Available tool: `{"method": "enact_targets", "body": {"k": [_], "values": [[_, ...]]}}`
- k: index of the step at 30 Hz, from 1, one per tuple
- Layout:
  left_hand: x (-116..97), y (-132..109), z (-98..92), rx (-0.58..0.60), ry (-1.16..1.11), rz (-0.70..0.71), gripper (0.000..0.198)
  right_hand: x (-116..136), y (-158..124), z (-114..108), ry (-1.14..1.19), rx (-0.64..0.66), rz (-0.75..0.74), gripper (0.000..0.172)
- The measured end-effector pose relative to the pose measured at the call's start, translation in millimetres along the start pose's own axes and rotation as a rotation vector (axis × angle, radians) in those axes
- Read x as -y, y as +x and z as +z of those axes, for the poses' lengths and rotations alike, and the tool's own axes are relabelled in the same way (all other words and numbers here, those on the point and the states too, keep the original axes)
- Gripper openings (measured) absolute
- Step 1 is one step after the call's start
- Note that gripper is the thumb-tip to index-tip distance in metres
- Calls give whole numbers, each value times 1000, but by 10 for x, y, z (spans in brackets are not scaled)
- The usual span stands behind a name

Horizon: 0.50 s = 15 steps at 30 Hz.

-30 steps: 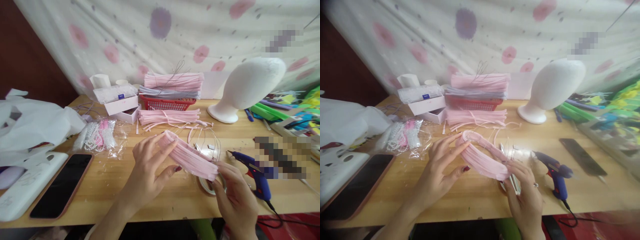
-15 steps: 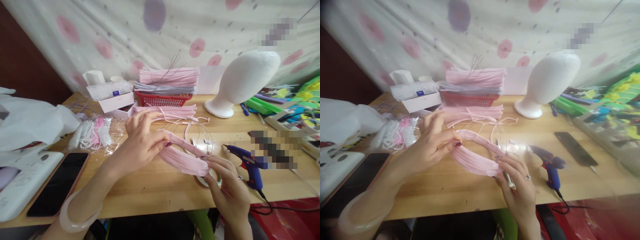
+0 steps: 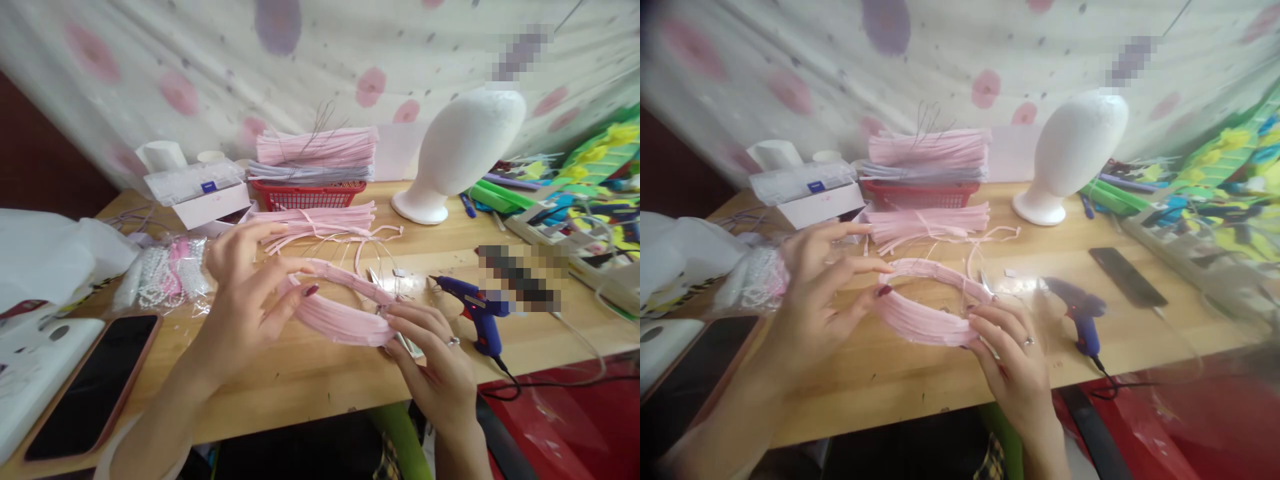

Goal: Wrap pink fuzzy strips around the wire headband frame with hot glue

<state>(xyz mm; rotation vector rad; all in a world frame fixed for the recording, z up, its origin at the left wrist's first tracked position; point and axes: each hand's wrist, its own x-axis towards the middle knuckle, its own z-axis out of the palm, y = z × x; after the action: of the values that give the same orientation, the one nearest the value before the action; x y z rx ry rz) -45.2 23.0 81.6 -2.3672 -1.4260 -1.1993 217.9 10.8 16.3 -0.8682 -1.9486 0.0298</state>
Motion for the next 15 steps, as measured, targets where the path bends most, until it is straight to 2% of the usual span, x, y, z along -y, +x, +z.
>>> {"method": "enact_targets", "body": {"k": [2, 4, 9, 15], "values": [[-82, -75, -30, -97, -19, -16, 14, 37, 14, 19, 18, 1, -6, 33], [-169, -158, -31, -125, -41, -55, 18, 68, 26, 37, 23, 12, -13, 35], [-327, -294, 80, -53, 38, -88, 16, 131, 61, 76, 27, 31, -51, 32], [-341, -379, 119, 37, 67, -52, 12, 204, 84, 111, 40, 74, -62, 31]]}}
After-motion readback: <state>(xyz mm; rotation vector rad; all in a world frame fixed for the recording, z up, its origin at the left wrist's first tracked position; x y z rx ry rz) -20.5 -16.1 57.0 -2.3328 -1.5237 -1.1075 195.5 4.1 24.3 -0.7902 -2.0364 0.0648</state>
